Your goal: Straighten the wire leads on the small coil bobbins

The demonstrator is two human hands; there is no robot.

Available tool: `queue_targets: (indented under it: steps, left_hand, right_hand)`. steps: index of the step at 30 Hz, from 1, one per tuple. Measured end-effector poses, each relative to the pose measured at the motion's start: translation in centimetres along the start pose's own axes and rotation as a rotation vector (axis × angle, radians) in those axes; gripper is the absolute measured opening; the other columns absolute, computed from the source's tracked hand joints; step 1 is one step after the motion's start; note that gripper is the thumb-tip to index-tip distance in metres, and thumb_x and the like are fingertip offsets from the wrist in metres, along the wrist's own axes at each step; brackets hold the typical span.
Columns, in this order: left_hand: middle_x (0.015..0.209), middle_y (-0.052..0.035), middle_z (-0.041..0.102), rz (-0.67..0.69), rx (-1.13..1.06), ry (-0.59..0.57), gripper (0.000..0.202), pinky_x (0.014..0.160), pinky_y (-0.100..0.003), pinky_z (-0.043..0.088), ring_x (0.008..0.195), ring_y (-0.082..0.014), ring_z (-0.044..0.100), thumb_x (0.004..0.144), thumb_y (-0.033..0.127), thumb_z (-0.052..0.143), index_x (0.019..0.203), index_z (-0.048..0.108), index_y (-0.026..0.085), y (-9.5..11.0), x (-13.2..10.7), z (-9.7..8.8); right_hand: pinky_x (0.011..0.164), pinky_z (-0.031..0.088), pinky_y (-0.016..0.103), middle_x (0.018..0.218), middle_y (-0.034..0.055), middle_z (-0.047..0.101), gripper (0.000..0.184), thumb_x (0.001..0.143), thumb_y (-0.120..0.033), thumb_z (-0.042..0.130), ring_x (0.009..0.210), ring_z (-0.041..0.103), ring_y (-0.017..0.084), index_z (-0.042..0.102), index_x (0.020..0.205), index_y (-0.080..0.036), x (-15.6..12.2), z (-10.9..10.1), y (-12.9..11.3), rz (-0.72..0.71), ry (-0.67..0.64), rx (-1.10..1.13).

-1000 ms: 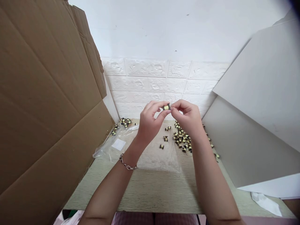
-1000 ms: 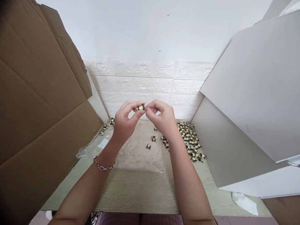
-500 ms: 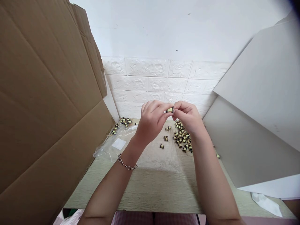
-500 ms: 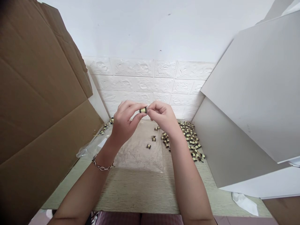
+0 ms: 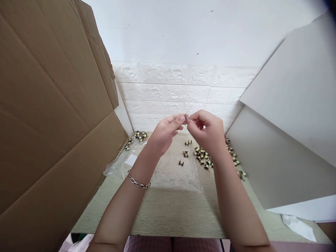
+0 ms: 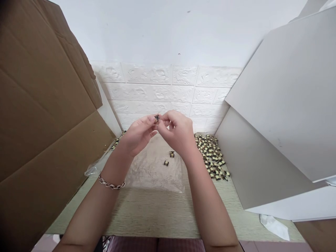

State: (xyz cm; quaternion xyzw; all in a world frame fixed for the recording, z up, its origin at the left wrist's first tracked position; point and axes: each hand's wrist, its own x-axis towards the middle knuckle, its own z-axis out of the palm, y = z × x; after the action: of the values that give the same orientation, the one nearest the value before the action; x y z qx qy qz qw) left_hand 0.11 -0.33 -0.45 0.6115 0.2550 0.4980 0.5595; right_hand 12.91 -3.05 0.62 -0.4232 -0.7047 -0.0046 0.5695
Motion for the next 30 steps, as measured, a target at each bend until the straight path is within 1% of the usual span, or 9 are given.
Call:
queue_targets:
  steps: [2, 4, 8, 11, 15, 19, 22, 26, 30]
  left_hand:
    - [0.094, -0.0035, 0.059, -0.029, -0.029, -0.038, 0.023, 0.071, -0.027, 0.043, 0.084, -0.0129, 0.054, 0.076, 0.04, 0.051, 0.086, 0.06, 0.021, 0.05, 0.01, -0.17]
    - [0.095, -0.0039, 0.059, -0.022, -0.036, -0.063, 0.024, 0.074, -0.029, 0.043, 0.087, -0.0141, 0.054, 0.077, 0.041, 0.049, 0.085, 0.059, 0.021, 0.06, 0.0, -0.23]
    - [0.09, -0.0045, 0.061, -0.009, -0.072, -0.092, 0.025, 0.077, -0.03, 0.044, 0.088, -0.0151, 0.055, 0.078, 0.041, 0.048, 0.081, 0.06, 0.02, 0.04, -0.01, -0.2]
    - [0.086, -0.0044, 0.061, -0.014, -0.119, -0.088, 0.024, 0.076, -0.029, 0.044, 0.085, -0.0143, 0.056, 0.077, 0.04, 0.05, 0.078, 0.06, 0.019, 0.0, 0.0, -0.24]
    - [0.079, -0.0018, 0.059, -0.052, -0.165, -0.047, 0.022, 0.073, -0.027, 0.044, 0.076, -0.0112, 0.055, 0.074, 0.041, 0.054, 0.075, 0.059, 0.02, -0.07, 0.05, -0.38]
    - [0.081, -0.0024, 0.057, -0.072, -0.135, -0.062, 0.027, 0.075, -0.03, 0.044, 0.08, -0.0128, 0.054, 0.074, 0.045, 0.051, 0.077, 0.057, 0.02, -0.07, 0.05, -0.45]
    - [0.083, -0.0029, 0.057, -0.089, -0.151, -0.074, 0.028, 0.076, -0.031, 0.043, 0.083, -0.0132, 0.054, 0.075, 0.047, 0.049, 0.078, 0.057, 0.019, -0.13, 0.07, -0.55]
    - [0.081, -0.0024, 0.057, -0.115, -0.202, -0.071, 0.027, 0.074, -0.028, 0.043, 0.077, -0.0111, 0.054, 0.074, 0.046, 0.052, 0.077, 0.057, 0.02, -0.29, 0.17, -0.75]
    - [0.078, -0.0029, 0.057, -0.103, -0.177, -0.076, 0.026, 0.072, -0.028, 0.044, 0.076, -0.0116, 0.054, 0.074, 0.044, 0.052, 0.075, 0.058, 0.019, -0.38, 0.21, -0.68]
  right_hand:
    - [0.049, 0.032, 0.022, 0.055, -0.0032, 0.048, 0.01, 0.07, -0.018, 0.05, 0.049, 0.038, 0.007, 0.05, 0.06, -0.018, -0.08, 0.01, -0.28, -0.061, 0.015, -0.07]
    - [0.05, 0.033, 0.022, 0.057, -0.0026, 0.049, 0.011, 0.071, -0.018, 0.049, 0.049, 0.039, 0.008, 0.049, 0.06, -0.019, -0.12, -0.03, -0.39, -0.097, 0.019, -0.118]
    - [0.051, 0.034, 0.023, 0.059, -0.0019, 0.051, 0.011, 0.073, -0.019, 0.049, 0.05, 0.041, 0.009, 0.05, 0.062, -0.019, -0.17, -0.09, -0.33, -0.115, 0.005, -0.16]
    - [0.051, 0.034, 0.023, 0.062, -0.0016, 0.052, 0.011, 0.074, -0.019, 0.048, 0.051, 0.042, 0.009, 0.05, 0.063, -0.019, -0.15, -0.06, -0.31, -0.13, -0.005, -0.17]
    - [0.051, 0.034, 0.023, 0.073, -0.0007, 0.054, 0.005, 0.073, -0.017, 0.05, 0.051, 0.04, 0.008, 0.053, 0.069, -0.019, -0.02, -0.02, -0.49, -0.155, 0.019, -0.163]
    - [0.05, 0.035, 0.023, 0.079, -0.0007, 0.055, 0.008, 0.073, -0.017, 0.051, 0.051, 0.04, 0.007, 0.057, 0.079, -0.02, 0.05, -0.07, -0.67, -0.15, 0.015, -0.131]
    - [0.051, 0.036, 0.023, 0.078, -0.0004, 0.057, 0.009, 0.076, -0.019, 0.051, 0.052, 0.042, 0.007, 0.059, 0.08, -0.021, 0.03, -0.16, -0.63, -0.155, -0.011, -0.123]
    - [0.053, 0.037, 0.023, 0.074, -0.0005, 0.059, 0.011, 0.077, -0.018, 0.05, 0.055, 0.047, 0.009, 0.06, 0.08, -0.021, 0.03, -0.3, -0.56, -0.157, -0.042, -0.137]
    - [0.053, 0.037, 0.022, 0.069, -0.0011, 0.059, 0.009, 0.075, -0.016, 0.05, 0.054, 0.047, 0.008, 0.059, 0.075, -0.02, 0.05, -0.36, -0.51, -0.156, -0.041, -0.15]
